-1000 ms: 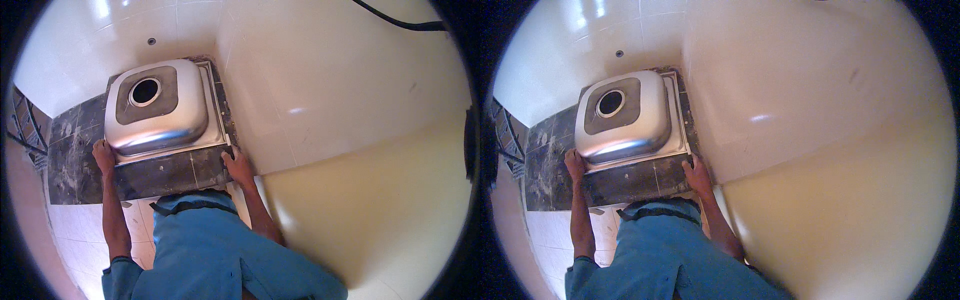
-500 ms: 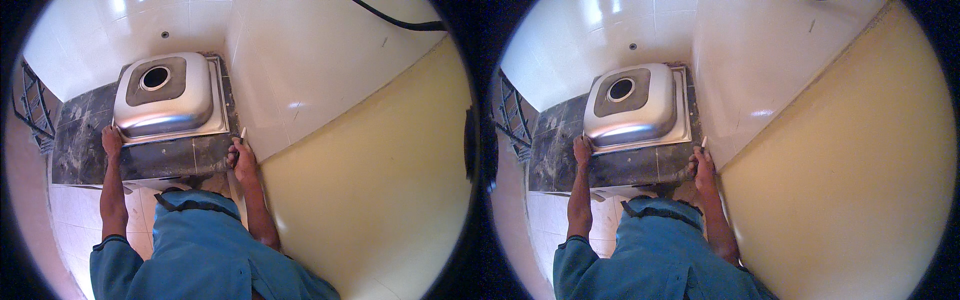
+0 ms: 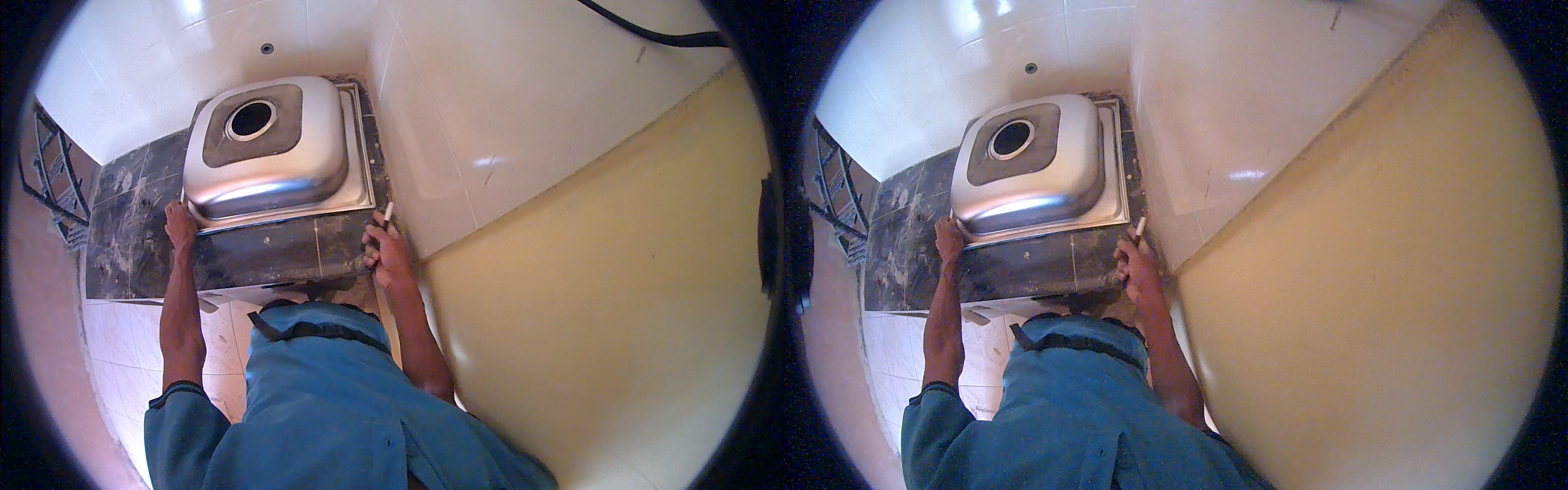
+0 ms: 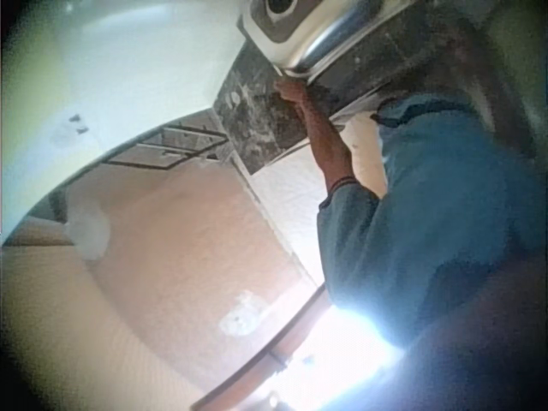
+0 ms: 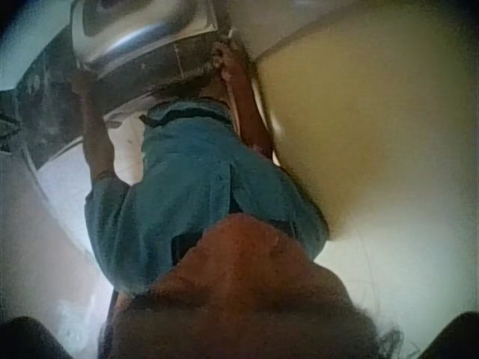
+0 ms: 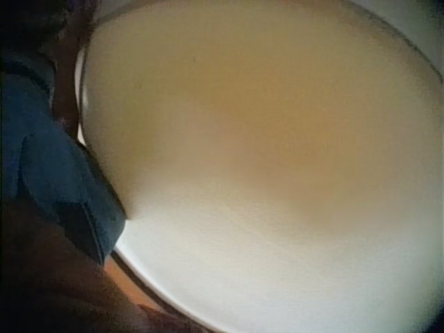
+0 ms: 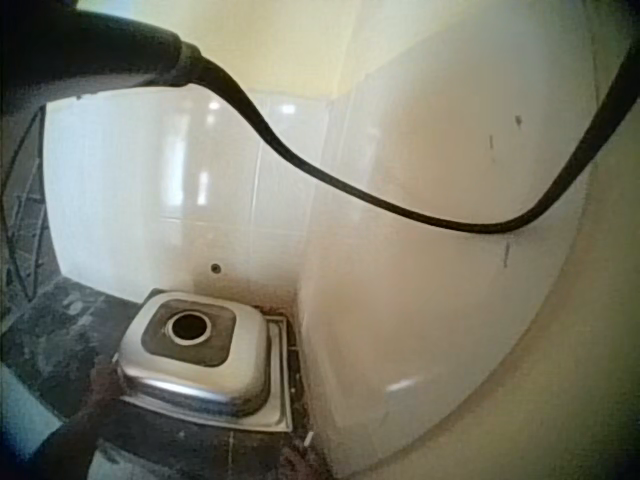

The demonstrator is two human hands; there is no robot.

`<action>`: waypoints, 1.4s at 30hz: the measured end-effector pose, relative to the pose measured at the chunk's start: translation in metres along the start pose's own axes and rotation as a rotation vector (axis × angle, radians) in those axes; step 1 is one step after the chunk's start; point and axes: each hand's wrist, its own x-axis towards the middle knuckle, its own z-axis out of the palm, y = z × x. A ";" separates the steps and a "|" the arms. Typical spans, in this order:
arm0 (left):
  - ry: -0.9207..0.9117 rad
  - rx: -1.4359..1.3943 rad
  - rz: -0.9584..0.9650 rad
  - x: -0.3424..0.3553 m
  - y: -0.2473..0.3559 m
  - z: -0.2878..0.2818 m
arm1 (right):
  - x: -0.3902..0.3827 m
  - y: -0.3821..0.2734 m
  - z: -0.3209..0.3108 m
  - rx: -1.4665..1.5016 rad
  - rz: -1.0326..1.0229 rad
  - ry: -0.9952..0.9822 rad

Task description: The person places a stainless steel sink into a countertop cutout, aligns it, and presses down to secure it. They then walk to another room and repeat the process with a second sink, adjusting its position and pressing it into place.

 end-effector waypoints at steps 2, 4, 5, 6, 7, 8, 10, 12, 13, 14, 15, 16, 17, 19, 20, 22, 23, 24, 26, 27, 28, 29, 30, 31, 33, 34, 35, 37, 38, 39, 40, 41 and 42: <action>-0.009 0.055 0.076 0.002 -0.011 0.005 | 0.000 -0.003 0.012 -0.021 0.052 -0.057; -0.048 0.066 0.134 0.004 -0.008 0.002 | 0.006 0.005 0.010 0.060 0.062 -0.034; -0.045 0.070 0.123 0.005 -0.006 -0.001 | 0.007 0.007 0.014 0.101 0.070 -0.028; -0.040 0.074 0.110 0.006 -0.005 -0.004 | 0.005 0.011 0.016 0.152 0.076 -0.056; -0.036 0.079 0.098 0.007 -0.004 -0.009 | 0.002 0.015 0.019 0.204 0.082 -0.085; -0.078 0.043 0.021 0.008 0.007 -0.016 | -0.002 0.015 0.022 0.253 0.085 -0.105; -0.162 -0.027 -0.129 0.011 0.040 -0.045 | -0.004 0.012 0.025 0.281 0.085 -0.168; -0.223 0.022 -0.153 0.017 0.028 -0.058 | -0.008 0.011 0.042 0.267 0.091 -0.206; -0.256 0.043 -0.163 0.019 0.023 -0.062 | -0.011 0.008 0.052 0.235 0.084 -0.200; -0.267 0.059 -0.165 0.020 0.030 -0.066 | -0.013 0.005 0.057 0.198 0.067 -0.185; -0.278 0.074 -0.165 0.018 0.038 -0.070 | -0.010 0.006 0.055 0.132 0.041 -0.146; -0.289 0.088 -0.166 0.019 0.045 -0.071 | -0.006 0.009 0.049 0.066 0.016 -0.106; -0.291 0.119 -0.151 0.022 0.035 -0.069 | -0.002 0.013 0.047 0.002 0.001 -0.078; -0.293 0.182 -0.130 0.029 0.006 -0.061 | 0.007 0.017 0.044 -0.258 -0.090 0.084; -0.293 0.166 -0.117 0.028 0.008 -0.057 | 0.013 0.018 0.038 -0.389 -0.142 0.181; -0.291 0.137 -0.082 0.029 0.021 -0.060 | 0.043 0.026 0.008 -0.703 -0.409 0.270; -0.294 0.123 -0.087 0.028 0.027 -0.064 | 0.054 0.027 -0.002 -0.859 -0.539 0.311; -0.301 0.116 -0.102 0.024 0.029 -0.069 | 0.033 0.004 0.019 -1.058 -0.508 0.409; -0.294 0.098 -0.090 0.019 0.021 -0.071 | 0.040 -0.011 0.022 -1.256 -0.600 0.432; -0.279 0.082 -0.061 0.020 0.016 -0.068 | 0.046 -0.018 0.024 -1.353 -0.651 0.447; -0.264 0.065 -0.034 0.019 0.012 -0.064 | 0.054 -0.022 0.024 -1.372 -0.608 0.415; -0.231 0.087 -0.027 0.016 0.016 -0.062 | 0.057 -0.030 0.029 -1.453 -0.551 0.398; -0.193 0.108 -0.018 0.010 0.023 -0.061 | 0.058 -0.038 0.035 -1.529 -0.496 0.378; -0.155 0.130 -0.010 0.005 0.026 -0.059 | 0.059 -0.041 0.040 -1.604 -0.439 0.357; -0.122 0.137 -0.025 0.003 0.022 -0.049 | 0.069 -0.038 0.042 -1.614 -0.440 0.359; -0.108 0.142 -0.033 0.003 0.019 -0.043 | 0.075 -0.035 0.044 -1.620 -0.438 0.357; -0.075 0.133 -0.032 0.002 0.010 -0.033 | 0.078 -0.034 0.047 -1.624 -0.446 0.354; -0.006 0.121 -0.035 0.001 -0.016 -0.024 | 0.081 -0.030 0.053 -1.631 -0.463 0.337; -0.063 -0.032 -0.202 -0.007 0.050 -0.037 | 0.081 -0.040 0.038 -1.664 -0.463 0.392; -0.042 -0.022 -0.200 -0.006 0.045 -0.044 | 0.081 -0.040 0.043 -1.671 -0.477 0.377; -0.026 -0.018 -0.196 -0.006 0.042 -0.045 | 0.082 -0.040 0.044 -1.680 -0.488 0.369; -0.013 -0.015 -0.189 -0.007 0.044 -0.047 | 0.078 -0.040 0.048 -1.673 -0.502 0.370; -0.048 0.016 -0.165 -0.007 0.045 -0.051 | 0.073 -0.040 0.051 -1.666 -0.515 0.374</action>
